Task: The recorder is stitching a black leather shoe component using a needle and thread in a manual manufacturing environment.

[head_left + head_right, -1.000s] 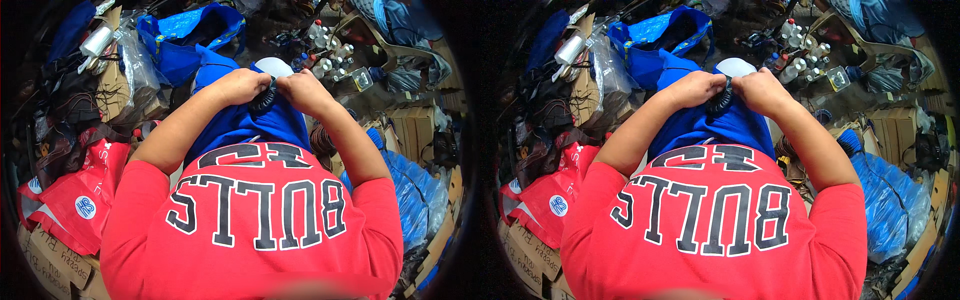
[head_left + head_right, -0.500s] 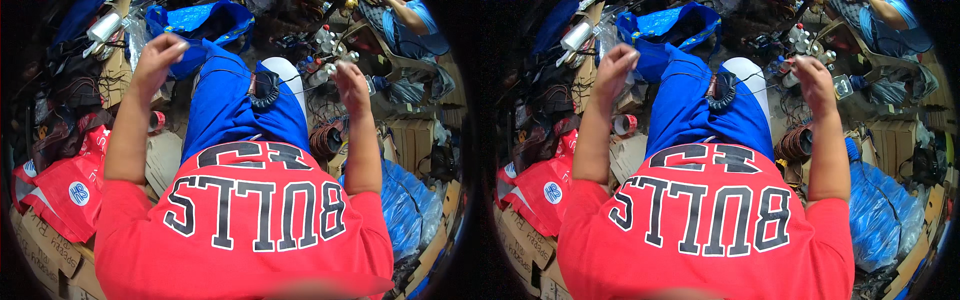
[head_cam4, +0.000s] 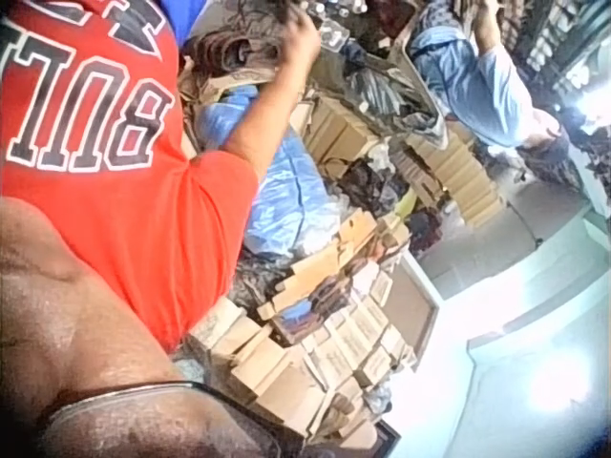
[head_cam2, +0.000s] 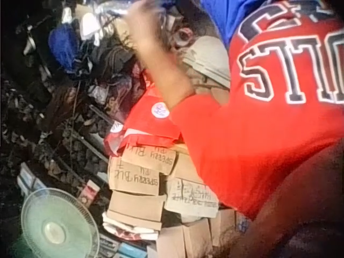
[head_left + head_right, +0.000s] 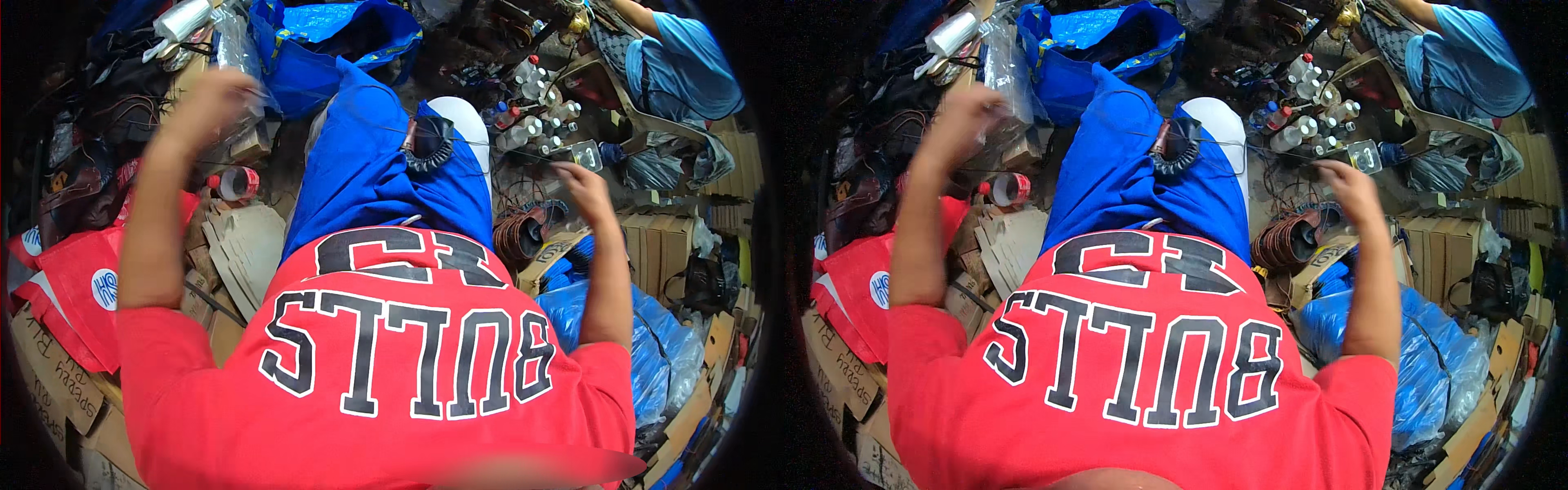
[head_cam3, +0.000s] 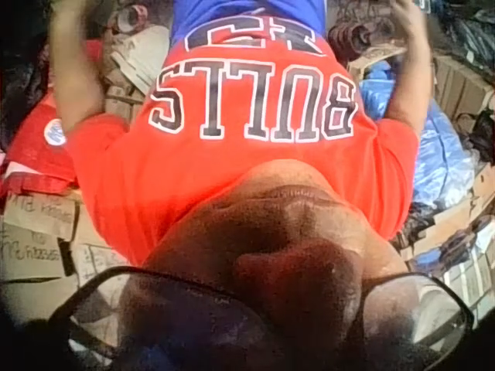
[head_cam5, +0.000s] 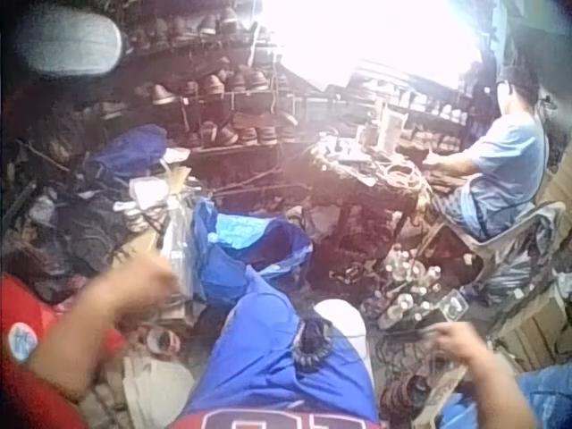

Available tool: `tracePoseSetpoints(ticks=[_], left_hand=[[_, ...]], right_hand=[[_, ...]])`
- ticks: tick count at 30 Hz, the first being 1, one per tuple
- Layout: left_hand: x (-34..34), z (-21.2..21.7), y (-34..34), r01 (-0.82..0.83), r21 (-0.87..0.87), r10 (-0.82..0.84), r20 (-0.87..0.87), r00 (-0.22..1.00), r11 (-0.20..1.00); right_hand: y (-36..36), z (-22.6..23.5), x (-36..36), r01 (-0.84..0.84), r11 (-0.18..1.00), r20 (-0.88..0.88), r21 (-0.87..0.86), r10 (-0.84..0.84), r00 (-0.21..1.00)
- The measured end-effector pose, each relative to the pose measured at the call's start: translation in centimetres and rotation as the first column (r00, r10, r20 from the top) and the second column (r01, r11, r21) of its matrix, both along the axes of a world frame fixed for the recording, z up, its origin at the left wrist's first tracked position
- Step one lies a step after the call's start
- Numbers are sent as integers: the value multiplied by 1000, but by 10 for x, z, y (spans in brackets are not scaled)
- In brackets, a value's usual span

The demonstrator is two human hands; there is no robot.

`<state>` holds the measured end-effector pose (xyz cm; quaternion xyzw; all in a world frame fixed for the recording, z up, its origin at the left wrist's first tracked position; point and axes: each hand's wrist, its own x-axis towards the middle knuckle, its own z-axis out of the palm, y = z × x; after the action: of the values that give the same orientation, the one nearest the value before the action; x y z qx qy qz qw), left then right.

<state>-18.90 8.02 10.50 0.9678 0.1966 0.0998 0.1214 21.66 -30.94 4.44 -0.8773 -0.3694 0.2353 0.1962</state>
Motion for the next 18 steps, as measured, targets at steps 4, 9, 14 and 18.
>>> tracePoseSetpoints(ticks=[4,9,14,18], left_hand=[[-137,113,111,-750,341,746,172,643,567],[-142,78,135,-793,195,785,135,604,577],[52,-40,-46,-193,-366,248,108,963,910],[111,-90,-99,195,-408,-94,255,962,892]], right_hand=[[-182,7,153,382,912,416,-148,-293,861],[-261,19,186,454,710,549,-539,-113,828],[-13,-15,-1,61,996,-303,62,-40,952],[70,-28,-88,-26,938,-587,345,237,774]])
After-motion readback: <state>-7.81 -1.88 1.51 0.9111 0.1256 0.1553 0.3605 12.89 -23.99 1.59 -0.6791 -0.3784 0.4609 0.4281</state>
